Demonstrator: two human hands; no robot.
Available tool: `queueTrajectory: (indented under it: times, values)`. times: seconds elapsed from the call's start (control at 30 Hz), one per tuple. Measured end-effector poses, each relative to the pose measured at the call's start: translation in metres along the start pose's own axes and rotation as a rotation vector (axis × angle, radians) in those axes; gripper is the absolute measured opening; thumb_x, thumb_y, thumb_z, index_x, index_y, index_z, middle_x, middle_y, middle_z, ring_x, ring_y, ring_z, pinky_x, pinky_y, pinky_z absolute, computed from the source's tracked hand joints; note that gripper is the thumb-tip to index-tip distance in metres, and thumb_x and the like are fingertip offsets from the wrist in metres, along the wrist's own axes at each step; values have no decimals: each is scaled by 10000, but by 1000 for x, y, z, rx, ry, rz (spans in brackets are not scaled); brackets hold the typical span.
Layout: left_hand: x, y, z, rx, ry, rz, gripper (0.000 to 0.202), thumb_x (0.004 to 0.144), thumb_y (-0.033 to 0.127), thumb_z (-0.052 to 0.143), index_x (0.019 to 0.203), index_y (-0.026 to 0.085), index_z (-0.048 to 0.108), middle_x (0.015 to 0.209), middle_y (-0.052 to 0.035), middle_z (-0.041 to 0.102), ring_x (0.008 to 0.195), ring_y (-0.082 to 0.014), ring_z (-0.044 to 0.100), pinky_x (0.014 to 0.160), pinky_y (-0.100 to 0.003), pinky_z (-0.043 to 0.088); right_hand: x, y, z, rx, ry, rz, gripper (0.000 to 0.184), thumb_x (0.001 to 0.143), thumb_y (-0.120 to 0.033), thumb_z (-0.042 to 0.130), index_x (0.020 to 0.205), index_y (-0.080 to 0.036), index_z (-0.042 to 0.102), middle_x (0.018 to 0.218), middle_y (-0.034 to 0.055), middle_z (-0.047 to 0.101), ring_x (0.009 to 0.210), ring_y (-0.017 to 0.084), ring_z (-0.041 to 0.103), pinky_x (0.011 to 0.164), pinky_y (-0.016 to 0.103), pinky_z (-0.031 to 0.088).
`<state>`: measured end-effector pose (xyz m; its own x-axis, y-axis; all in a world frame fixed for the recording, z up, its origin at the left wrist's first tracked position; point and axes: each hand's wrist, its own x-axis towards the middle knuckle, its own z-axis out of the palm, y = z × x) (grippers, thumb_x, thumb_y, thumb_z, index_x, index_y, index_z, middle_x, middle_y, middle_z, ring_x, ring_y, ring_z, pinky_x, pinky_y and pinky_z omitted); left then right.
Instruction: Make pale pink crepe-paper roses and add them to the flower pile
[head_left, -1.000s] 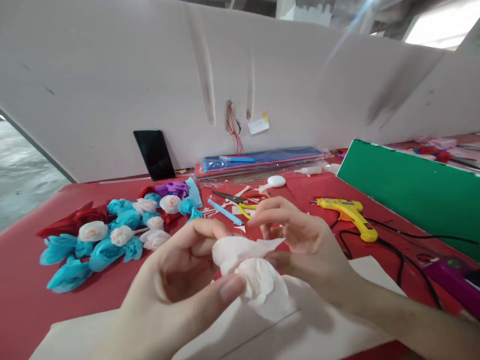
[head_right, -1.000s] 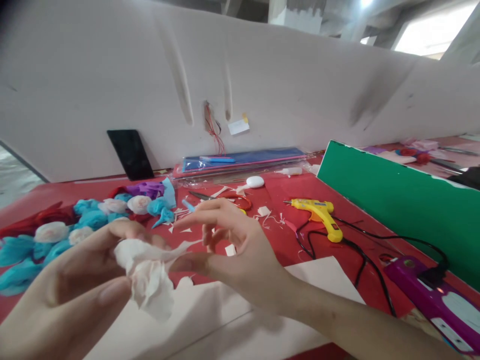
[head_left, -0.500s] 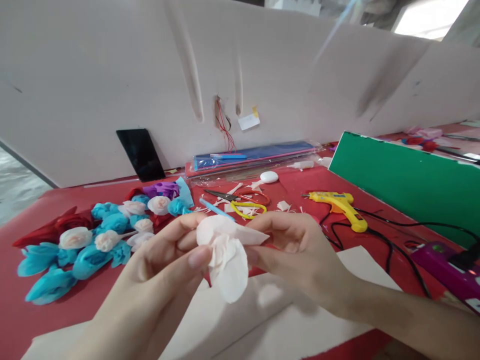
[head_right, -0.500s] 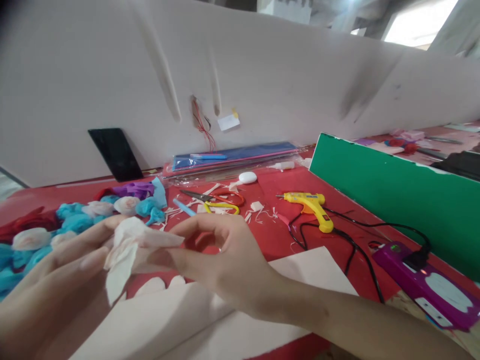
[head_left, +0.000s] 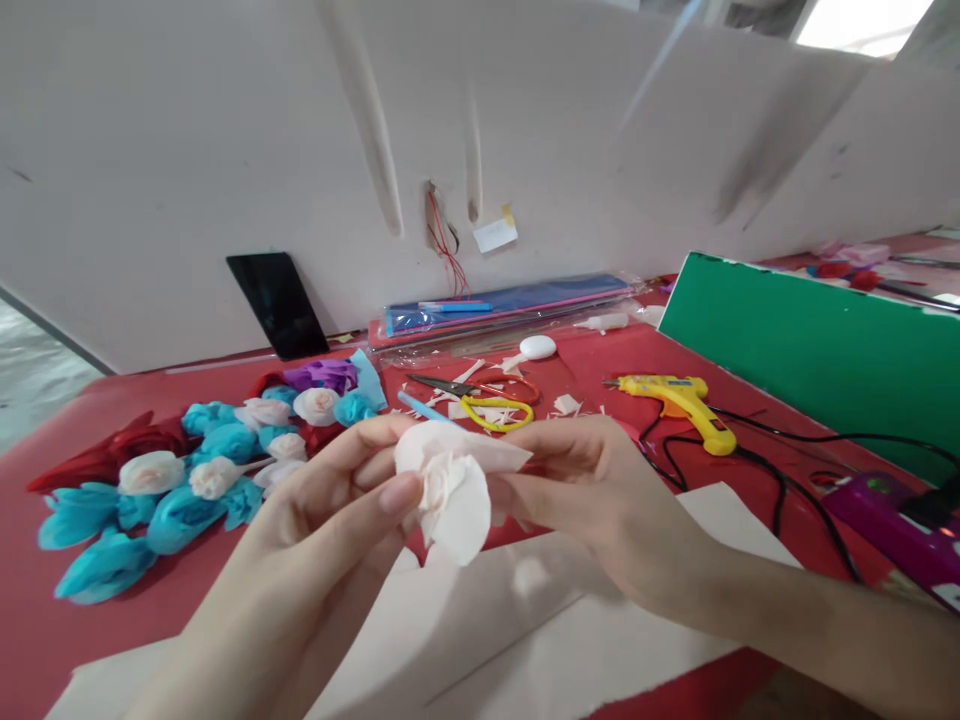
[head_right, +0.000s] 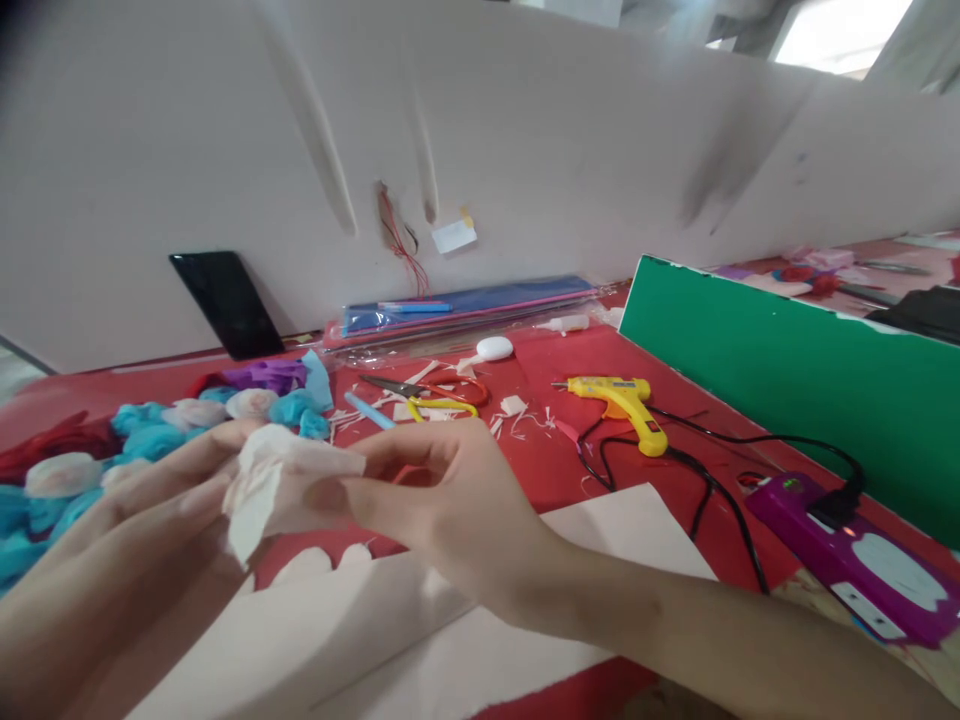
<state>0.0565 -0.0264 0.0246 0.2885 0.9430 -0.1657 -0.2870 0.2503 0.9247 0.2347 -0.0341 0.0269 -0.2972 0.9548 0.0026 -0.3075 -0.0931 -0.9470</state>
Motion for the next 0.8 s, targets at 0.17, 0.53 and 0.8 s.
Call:
queueTrajectory:
  times: [0.17,0.53,0.8]
  values:
    - [9,-2,5,-82,33,90,138,810,340,702,904,245,736,1014,-20,743,913,-182,665,722,-188,552,4,-2,-2,179,24,98,146,658,-270,811,637,-170,708,570,-39,538,539,65,408,530,211,338]
    - [9,-22,-1,203,-40,119,160,765,358,742,896,271,771,807,0,775,790,-196,687,678,-236,530,2,11,5,341,26,218,133,713,-261,792,694,-149,722,601,-32,551,539,48,424,531,186,353]
    - [9,-22,0,267,10,205,80,730,321,769,704,245,774,810,15,770,807,-185,685,657,-202,517,-2,17,10,310,63,239,237,657,-341,841,729,-152,717,664,-20,585,551,48,428,517,184,343]
